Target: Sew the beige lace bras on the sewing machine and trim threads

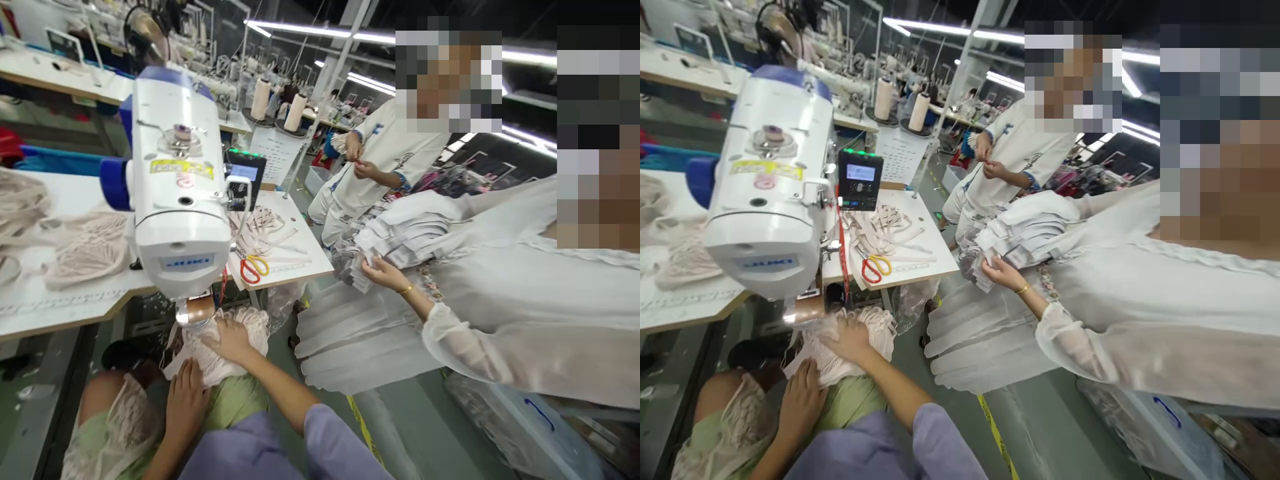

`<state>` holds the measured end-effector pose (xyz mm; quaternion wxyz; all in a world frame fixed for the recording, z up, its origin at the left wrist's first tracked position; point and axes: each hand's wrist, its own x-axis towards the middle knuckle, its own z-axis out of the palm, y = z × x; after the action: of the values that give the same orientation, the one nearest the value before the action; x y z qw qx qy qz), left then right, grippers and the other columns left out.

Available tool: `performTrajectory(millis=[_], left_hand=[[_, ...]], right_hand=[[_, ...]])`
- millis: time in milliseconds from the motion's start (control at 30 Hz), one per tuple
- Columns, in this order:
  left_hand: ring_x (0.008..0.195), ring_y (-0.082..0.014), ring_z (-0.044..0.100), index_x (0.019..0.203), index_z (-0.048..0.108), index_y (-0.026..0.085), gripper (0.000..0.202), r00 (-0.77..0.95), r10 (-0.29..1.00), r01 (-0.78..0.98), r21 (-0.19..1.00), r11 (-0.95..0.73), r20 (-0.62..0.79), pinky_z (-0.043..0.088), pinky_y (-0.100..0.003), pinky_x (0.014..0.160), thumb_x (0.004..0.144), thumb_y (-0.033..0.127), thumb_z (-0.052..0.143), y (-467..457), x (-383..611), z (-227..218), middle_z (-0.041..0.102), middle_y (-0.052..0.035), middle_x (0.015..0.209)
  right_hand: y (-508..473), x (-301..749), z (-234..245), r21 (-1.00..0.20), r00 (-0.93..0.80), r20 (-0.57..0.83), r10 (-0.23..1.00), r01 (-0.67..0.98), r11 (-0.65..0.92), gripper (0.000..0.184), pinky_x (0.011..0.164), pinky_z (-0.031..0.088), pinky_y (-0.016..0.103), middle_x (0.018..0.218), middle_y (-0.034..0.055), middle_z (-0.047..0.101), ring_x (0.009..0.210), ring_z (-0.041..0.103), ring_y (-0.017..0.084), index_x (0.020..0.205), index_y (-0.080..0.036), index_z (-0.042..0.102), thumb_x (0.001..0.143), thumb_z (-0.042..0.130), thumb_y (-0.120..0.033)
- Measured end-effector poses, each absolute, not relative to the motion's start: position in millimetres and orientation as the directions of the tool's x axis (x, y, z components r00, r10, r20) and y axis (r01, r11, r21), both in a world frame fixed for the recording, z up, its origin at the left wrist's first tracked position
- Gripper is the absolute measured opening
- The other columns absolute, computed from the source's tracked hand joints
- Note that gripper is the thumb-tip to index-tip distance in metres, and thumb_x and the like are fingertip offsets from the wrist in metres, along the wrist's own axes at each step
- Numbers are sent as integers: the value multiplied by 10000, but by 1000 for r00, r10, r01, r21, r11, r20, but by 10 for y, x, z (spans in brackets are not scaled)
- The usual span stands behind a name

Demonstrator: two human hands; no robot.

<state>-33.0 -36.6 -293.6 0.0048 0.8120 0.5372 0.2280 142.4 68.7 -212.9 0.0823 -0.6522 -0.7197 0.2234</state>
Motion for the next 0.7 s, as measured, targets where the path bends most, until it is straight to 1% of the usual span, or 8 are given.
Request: performTrajectory(millis=[33,100,200,333,433,600,700], left_hand=[[1254,-430,577,1531,257,52,681,320,854,868,235,-438,409,510,-574,971,946,361,420,-358,-347,-3017,574,-310,1332],[1264,-420,564,1507,281,19,642,330,830,868,202,-454,450,505,-544,982,977,364,394,-354,-361,-3117,568,-307,1326],[1282,-423,534,1471,316,-12,600,361,807,862,163,-480,468,493,-530,995,999,354,375,-335,-361,-3161,543,-310,1339],[1273,-420,533,1470,315,-9,590,388,790,855,134,-501,475,501,-518,984,1002,346,378,-291,-370,-3173,536,-304,1335],[1268,-420,537,1495,278,2,611,386,785,857,126,-500,485,516,-510,969,997,336,398,-282,-384,-3210,535,-299,1335],[1250,-405,561,1559,173,61,667,384,778,859,117,-499,497,542,-505,948,991,320,408,-252,-410,-3263,535,-276,1342],[1209,-408,587,1571,146,53,696,404,756,849,97,-520,515,565,-502,908,983,302,423,-214,-412,-3246,554,-280,1305]], right_hand=[[666,1412,-2158,-423,-130,-171,977,905,46,835,956,485,482,1244,208,653,1129,634,352,1381,-128,496,870,447,-786],[631,1403,-2196,-418,-119,-174,978,908,36,837,967,489,486,1247,196,651,1147,633,349,1370,-143,507,872,406,-807],[630,1411,-2210,-421,-99,-174,980,907,16,836,966,498,498,1245,182,655,1140,640,357,1355,-164,527,861,392,-826],[654,1414,-2196,-426,-72,-166,984,905,-6,829,965,501,506,1228,174,659,1129,643,364,1336,-177,547,847,411,-833],[651,1398,-2210,-434,-59,-156,986,901,-15,825,972,496,512,1216,174,660,1129,640,364,1323,-178,557,839,427,-833],[666,1380,-2314,-454,-71,-130,989,891,4,803,1006,476,512,1237,179,652,1163,623,351,1327,-168,549,849,453,-805],[692,1385,-2375,-456,-61,-116,991,890,1,798,1000,480,511,1222,174,659,1156,627,351,1321,-175,554,842,462,-807]])
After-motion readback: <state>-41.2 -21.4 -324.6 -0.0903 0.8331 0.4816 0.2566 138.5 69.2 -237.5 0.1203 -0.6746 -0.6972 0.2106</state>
